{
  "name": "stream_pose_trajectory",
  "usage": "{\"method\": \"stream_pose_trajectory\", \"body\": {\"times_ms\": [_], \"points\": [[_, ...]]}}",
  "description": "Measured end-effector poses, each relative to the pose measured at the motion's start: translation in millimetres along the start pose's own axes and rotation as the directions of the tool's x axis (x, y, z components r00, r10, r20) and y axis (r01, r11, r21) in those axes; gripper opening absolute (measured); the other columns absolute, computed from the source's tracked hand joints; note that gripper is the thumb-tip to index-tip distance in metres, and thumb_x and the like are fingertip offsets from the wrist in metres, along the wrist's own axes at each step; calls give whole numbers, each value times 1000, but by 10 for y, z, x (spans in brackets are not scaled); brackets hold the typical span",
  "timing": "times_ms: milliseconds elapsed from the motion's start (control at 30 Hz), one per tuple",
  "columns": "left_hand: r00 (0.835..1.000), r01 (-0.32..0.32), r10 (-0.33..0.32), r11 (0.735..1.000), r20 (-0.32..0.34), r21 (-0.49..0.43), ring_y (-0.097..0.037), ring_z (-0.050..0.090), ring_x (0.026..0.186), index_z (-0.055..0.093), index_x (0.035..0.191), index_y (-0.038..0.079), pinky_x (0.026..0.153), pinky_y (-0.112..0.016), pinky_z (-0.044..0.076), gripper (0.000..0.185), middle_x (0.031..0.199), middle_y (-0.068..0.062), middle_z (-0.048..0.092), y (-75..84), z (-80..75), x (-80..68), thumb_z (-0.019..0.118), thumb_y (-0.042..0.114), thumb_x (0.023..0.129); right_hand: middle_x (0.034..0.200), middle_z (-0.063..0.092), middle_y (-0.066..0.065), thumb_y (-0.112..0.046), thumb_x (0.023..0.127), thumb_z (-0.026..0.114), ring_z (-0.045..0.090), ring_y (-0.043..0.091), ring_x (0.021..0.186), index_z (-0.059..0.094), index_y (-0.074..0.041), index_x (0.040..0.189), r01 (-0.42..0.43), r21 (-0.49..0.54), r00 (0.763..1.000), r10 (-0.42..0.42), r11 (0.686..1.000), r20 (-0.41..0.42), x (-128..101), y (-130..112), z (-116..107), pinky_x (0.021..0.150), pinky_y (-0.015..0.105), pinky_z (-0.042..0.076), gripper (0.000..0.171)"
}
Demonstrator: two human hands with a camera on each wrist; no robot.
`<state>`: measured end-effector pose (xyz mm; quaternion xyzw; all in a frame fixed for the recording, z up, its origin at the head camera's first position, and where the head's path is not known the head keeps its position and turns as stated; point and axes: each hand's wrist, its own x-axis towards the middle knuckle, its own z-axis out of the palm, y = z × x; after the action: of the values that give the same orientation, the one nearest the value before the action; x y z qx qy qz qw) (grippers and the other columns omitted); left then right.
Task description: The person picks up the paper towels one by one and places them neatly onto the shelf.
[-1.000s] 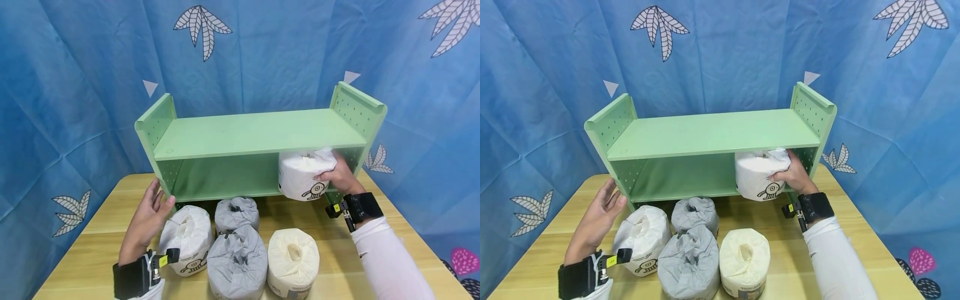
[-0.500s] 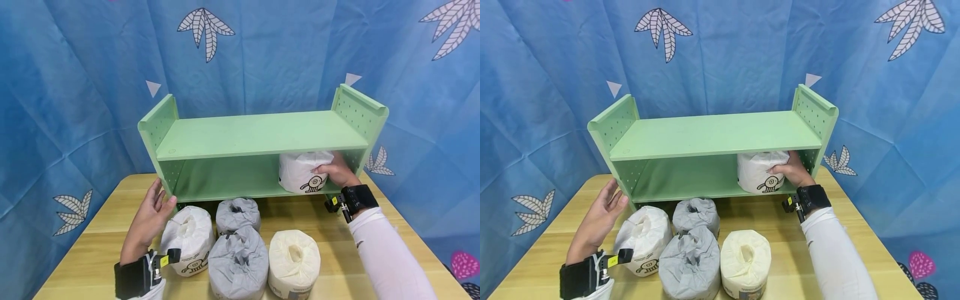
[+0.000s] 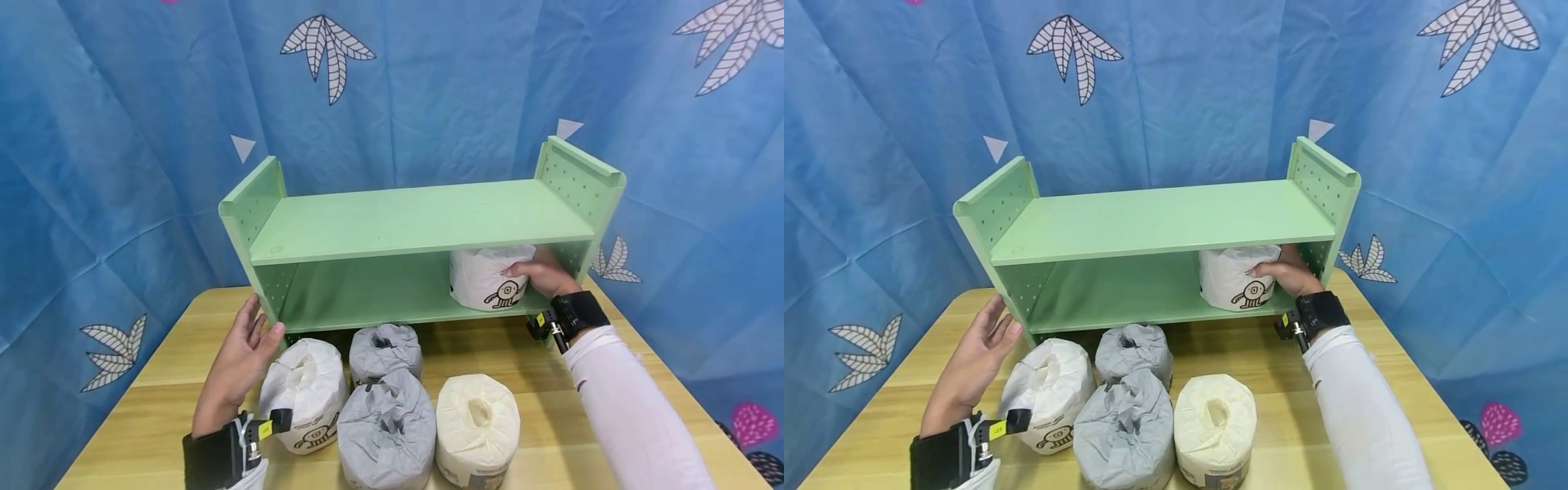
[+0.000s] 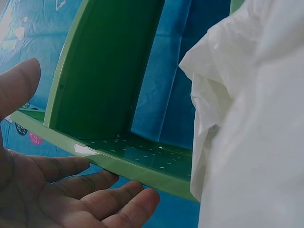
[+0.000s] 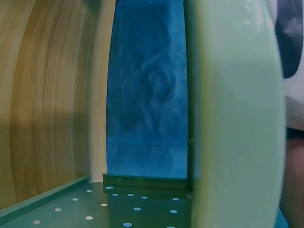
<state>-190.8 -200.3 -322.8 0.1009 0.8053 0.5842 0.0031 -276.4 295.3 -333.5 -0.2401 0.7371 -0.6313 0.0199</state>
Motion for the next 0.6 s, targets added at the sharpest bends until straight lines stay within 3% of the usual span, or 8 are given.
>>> {"method": "stream_pose_trajectory", "body": {"times_ms": [333, 600], "points": [[1000, 15, -15, 1000, -5, 9, -31, 3, 146, -12, 155, 17, 114, -51, 16, 87, 161, -6, -11, -1, 8, -7, 53, 33, 100, 99, 70, -7, 8, 78, 56, 64, 11, 94, 66, -24, 101, 72, 52, 997, -70, 996, -24, 53, 19, 5, 93, 23, 42, 41], [1000, 2, -2, 1000, 3, 13, -32, 3, 146, -12, 155, 16, 113, -52, 17, 87, 161, -7, -11, -9, -2, -1, 53, 33, 100, 104, 68, -6, 9, 80, 57, 62, 12, 99, 58, -23, 111, 101, -3, 993, -101, 995, -65, 13, 14, 23, 96, 23, 40, 44]]}}
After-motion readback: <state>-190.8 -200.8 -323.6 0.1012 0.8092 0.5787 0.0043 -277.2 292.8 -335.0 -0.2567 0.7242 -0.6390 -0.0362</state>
